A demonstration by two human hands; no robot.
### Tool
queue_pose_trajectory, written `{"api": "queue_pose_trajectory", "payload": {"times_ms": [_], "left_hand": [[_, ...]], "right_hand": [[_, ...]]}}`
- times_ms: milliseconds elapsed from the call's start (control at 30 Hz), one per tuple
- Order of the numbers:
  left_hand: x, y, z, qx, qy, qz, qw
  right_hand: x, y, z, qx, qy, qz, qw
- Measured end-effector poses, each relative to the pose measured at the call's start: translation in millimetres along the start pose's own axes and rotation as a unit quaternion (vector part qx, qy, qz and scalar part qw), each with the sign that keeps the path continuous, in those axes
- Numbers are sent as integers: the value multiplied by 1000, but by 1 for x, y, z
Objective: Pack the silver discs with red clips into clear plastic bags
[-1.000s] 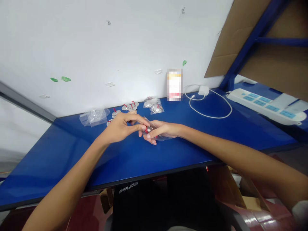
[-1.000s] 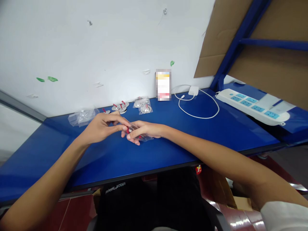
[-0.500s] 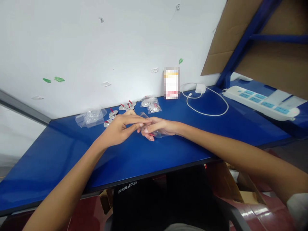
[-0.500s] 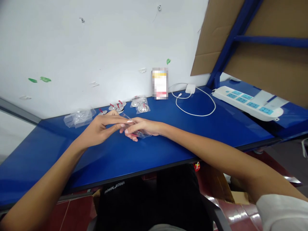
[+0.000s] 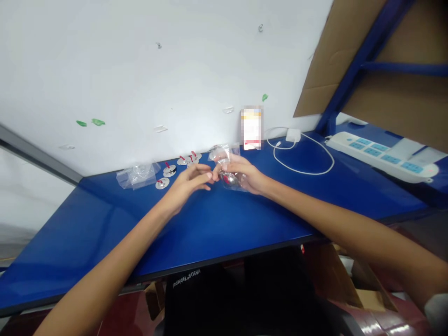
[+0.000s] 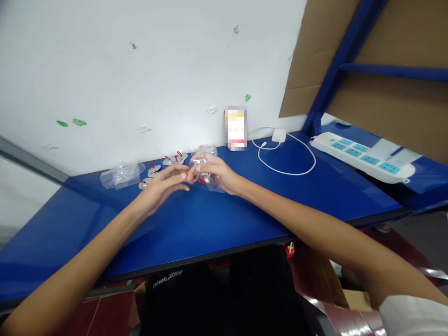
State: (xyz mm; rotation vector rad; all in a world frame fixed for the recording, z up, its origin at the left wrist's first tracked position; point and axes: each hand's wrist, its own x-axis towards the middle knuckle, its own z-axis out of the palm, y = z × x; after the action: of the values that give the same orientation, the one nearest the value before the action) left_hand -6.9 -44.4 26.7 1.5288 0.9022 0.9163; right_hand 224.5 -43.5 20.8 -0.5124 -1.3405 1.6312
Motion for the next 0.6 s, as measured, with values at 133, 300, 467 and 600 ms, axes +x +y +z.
{"api": "queue_pose_trajectory", "payload": {"times_ms": [133, 300, 467, 600], "left_hand": [[-5, -3, 15, -136, -88, -43, 986], [-8, -6, 22, -142, -65, -67, 985], [-3, -16, 20, -113, -37, -71, 990], [1, -14, 12, -71, 15, -12, 997]], "right_hand": [[0, 1, -1, -15, 20, -3, 1000], [3, 8, 4, -9, 10, 10, 1000], [7, 20, 4, -37, 57, -4, 998], [8, 16, -5, -101, 90, -35, 990]]}}
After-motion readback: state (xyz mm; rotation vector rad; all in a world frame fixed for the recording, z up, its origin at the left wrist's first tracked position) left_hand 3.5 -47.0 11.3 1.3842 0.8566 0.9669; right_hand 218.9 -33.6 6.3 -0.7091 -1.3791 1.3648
